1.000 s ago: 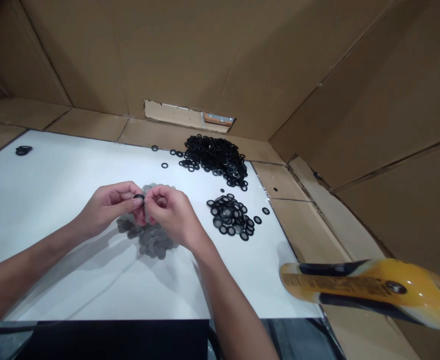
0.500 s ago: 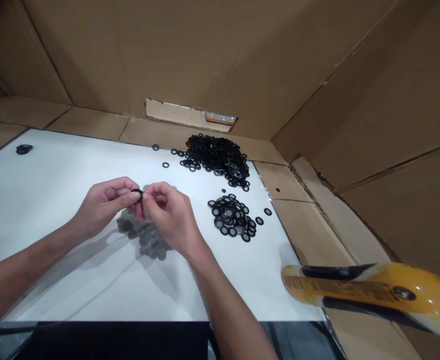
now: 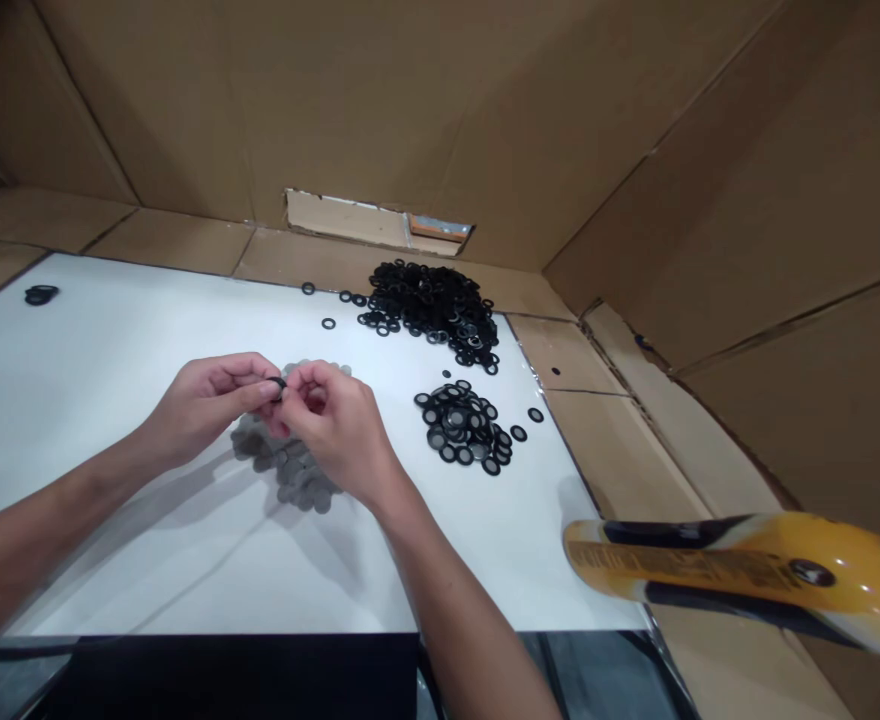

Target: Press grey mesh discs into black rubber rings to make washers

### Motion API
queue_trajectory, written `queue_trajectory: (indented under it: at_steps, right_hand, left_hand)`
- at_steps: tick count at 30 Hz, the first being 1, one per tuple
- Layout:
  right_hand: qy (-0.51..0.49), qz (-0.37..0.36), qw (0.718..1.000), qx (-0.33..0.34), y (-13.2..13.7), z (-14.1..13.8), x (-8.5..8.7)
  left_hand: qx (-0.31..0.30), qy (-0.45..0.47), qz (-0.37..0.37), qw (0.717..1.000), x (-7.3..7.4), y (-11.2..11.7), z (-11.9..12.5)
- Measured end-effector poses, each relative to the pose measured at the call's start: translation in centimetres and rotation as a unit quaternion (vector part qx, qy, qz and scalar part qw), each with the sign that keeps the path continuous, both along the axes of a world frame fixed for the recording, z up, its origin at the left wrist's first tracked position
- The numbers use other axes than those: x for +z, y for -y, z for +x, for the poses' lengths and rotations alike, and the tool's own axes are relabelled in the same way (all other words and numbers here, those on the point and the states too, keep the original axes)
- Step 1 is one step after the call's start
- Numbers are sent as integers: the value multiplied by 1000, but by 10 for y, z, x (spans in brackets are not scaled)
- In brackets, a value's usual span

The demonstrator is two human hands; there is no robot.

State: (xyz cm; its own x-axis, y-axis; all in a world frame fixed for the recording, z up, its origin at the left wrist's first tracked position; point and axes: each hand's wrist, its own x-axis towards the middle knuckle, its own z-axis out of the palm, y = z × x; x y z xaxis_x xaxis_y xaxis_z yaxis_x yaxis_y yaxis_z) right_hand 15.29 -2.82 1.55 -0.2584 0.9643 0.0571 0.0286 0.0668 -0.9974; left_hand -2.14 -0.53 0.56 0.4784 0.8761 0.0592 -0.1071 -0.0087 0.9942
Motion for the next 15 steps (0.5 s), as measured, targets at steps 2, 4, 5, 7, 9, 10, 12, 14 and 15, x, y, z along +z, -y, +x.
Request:
queue_trajectory:
  at_steps: [2, 4, 5, 7, 9, 10, 12, 14, 15]
  right_hand:
    - [-8, 15, 1000, -10, 1, 0, 0]
    - [-8, 26, 999, -23, 2, -1, 1]
    - [-3, 30, 999, -30, 3, -1, 1]
    - [10, 38, 998, -43, 3, -1, 2]
    - [15, 44, 998, -53, 4, -2, 2]
    - [13, 44, 997, -56, 4, -2, 2]
    - [-2, 40, 997, -62, 3, -4, 0]
    - [-20, 30, 997, -63, 2, -6, -2]
    - [-28, 23, 997, -62, 2, -6, -4]
  left_hand:
    - [3, 1, -1, 1000, 1, 1, 1]
    - [11, 2, 1, 1000, 2, 3, 2]
    - [16, 0, 4, 1000, 3, 4, 3]
    - [30, -3, 13, 999, 4, 6, 5]
    - [49, -4, 21, 999, 4, 6, 6]
    - [60, -3, 24, 998, 3, 6, 6]
    - [83, 5, 28, 996, 2, 6, 8]
    - [95, 14, 32, 995, 0, 6, 9]
    - [96, 19, 33, 995, -1, 7, 10]
